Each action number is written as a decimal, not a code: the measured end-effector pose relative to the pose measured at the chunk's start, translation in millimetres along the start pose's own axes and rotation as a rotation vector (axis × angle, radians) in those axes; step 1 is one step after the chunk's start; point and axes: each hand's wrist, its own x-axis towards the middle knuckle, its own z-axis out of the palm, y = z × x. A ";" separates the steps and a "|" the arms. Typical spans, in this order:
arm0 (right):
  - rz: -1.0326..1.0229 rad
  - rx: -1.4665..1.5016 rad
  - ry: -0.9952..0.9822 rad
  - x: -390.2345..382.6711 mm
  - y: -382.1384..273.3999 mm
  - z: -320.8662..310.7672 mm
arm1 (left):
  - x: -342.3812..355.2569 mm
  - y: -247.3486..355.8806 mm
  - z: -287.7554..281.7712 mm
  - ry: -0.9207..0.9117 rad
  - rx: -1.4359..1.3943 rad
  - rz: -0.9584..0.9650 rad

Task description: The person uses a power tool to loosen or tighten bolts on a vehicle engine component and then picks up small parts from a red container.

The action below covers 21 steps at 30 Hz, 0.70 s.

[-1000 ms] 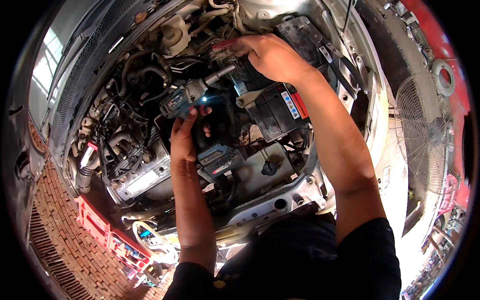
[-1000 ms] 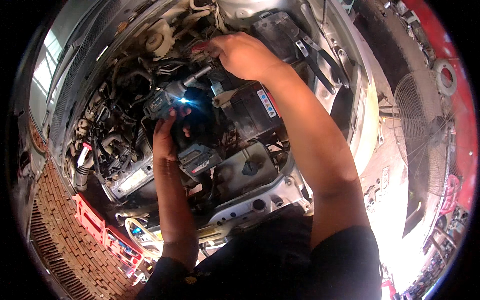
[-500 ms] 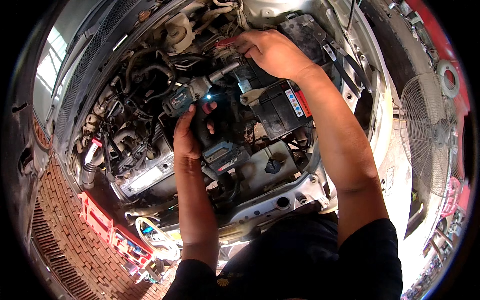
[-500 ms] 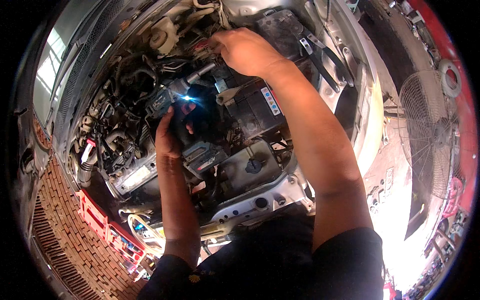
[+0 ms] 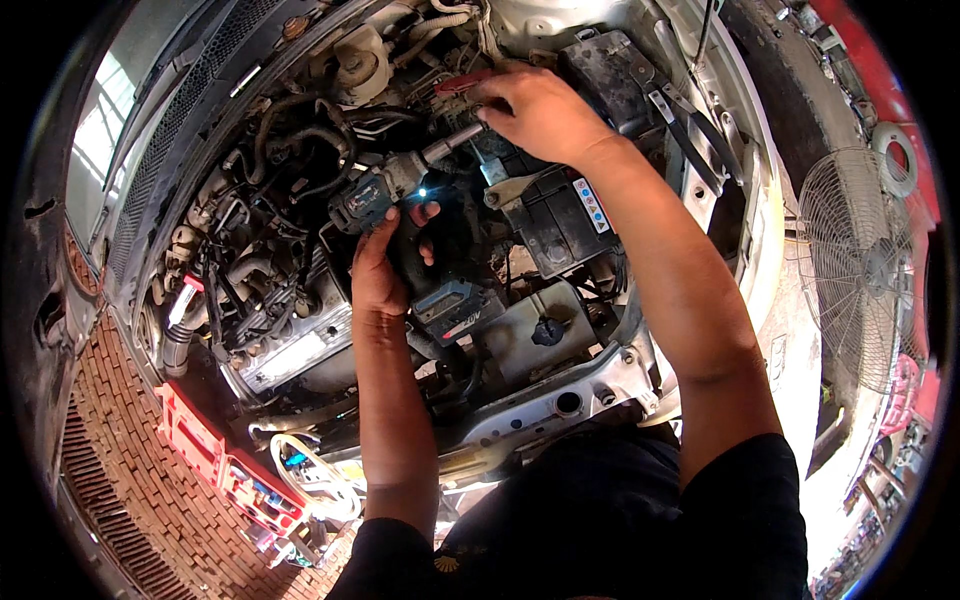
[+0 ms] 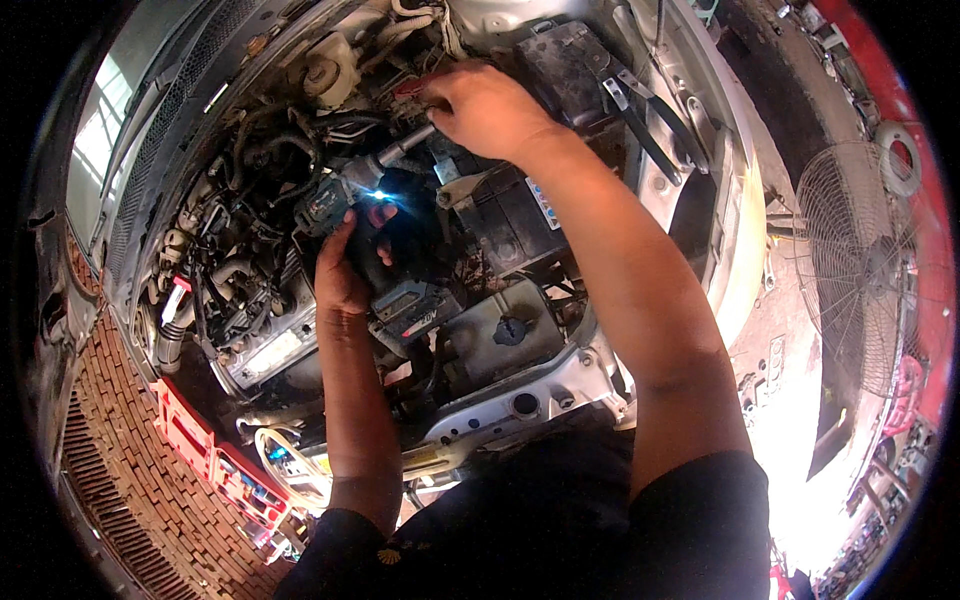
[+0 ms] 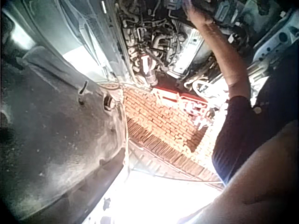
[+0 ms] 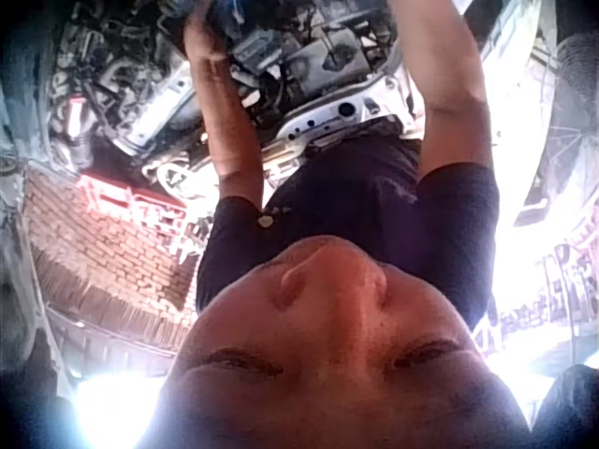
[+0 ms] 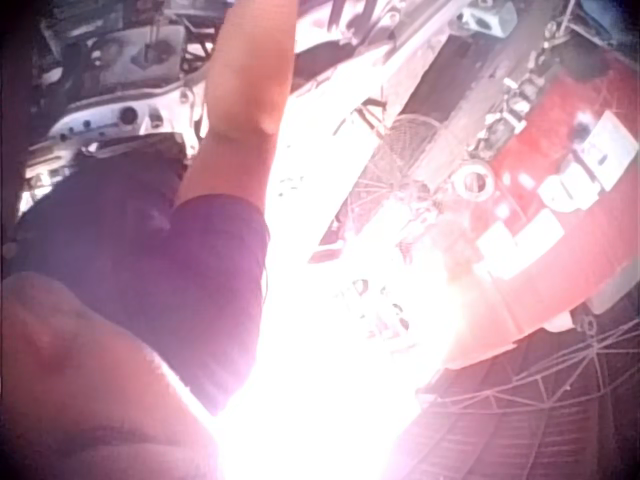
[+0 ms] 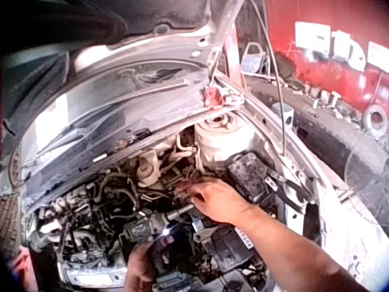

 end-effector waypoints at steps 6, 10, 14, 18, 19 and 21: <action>0.151 0.023 -0.082 0.3 -5.7 4.2 | -1.8 -0.5 0.8 0.026 -0.023 -0.010; 0.173 0.030 -0.074 -0.3 -6.3 9.1 | -0.7 0.9 -0.7 0.028 0.005 -0.007; 0.298 -0.014 -0.085 0.0 -8.9 6.2 | 0.0 1.0 2.1 0.026 0.031 0.014; 0.233 0.089 -0.129 2.0 1.9 4.9 | 0.0 1.9 0.2 0.016 0.035 0.012; 0.231 0.091 -0.133 1.8 2.5 3.3 | -0.7 2.7 -0.4 0.004 0.020 -0.003; 0.199 0.140 -0.175 2.5 5.2 -2.6 | -0.8 3.1 -1.1 -0.005 0.003 -0.018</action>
